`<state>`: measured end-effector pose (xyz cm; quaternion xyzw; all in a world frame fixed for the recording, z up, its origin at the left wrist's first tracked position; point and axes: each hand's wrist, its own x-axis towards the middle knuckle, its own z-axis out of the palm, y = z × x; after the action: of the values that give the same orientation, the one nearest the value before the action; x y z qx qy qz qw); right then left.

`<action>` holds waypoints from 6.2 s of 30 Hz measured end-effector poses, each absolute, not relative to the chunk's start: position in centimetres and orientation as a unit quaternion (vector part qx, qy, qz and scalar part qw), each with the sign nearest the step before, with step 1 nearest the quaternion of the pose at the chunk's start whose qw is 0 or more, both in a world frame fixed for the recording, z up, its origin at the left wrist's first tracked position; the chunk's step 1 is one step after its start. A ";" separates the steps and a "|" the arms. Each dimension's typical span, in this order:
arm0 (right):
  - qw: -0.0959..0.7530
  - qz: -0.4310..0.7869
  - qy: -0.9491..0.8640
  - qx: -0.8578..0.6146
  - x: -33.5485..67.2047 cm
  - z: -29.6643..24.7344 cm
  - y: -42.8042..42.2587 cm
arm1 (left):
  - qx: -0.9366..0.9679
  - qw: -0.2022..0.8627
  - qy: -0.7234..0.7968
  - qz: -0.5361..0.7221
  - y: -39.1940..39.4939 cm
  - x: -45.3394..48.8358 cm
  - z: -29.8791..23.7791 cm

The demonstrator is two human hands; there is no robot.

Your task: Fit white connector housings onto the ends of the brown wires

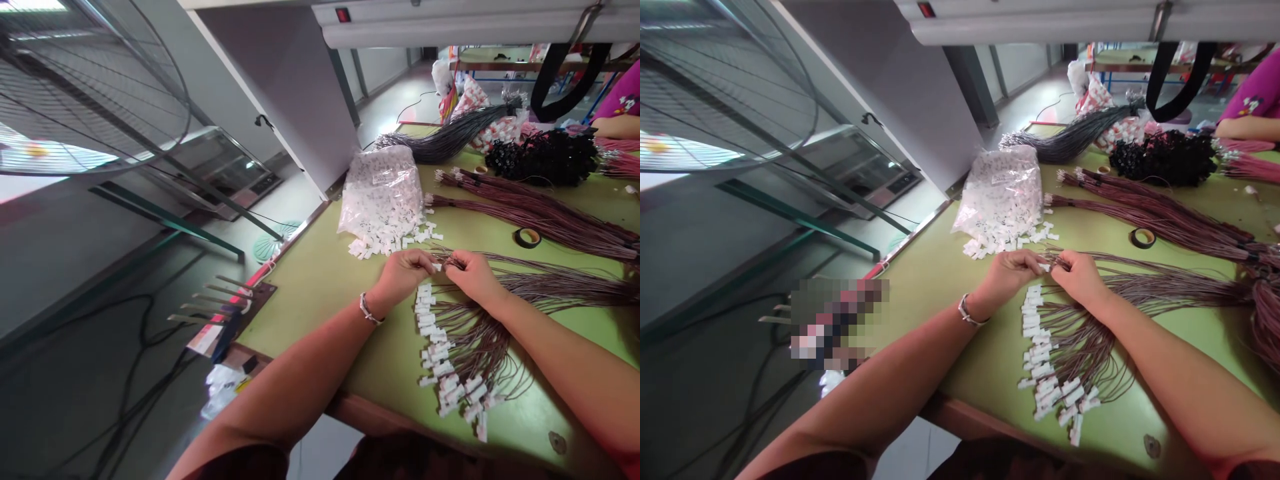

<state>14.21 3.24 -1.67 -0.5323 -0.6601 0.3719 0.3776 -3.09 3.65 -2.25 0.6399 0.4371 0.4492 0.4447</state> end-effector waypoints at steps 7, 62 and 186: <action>0.407 0.455 -0.597 -0.520 14.3 -1.9 3.2 | 0.763 0.498 0.372 0.180 3.5 -5.6 0.4; 0.421 0.331 -0.628 -0.565 13.2 -1.8 2.3 | 0.470 0.634 0.472 0.392 3.8 -4.5 -0.3; 0.413 0.362 -0.628 -0.551 13.2 -1.3 2.4 | 0.518 0.575 0.432 0.463 3.3 -1.8 -1.8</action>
<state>13.22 2.39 -1.31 -0.5508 -0.6283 0.3621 0.4133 -1.82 3.28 -1.77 0.5179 0.4316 0.4632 0.5752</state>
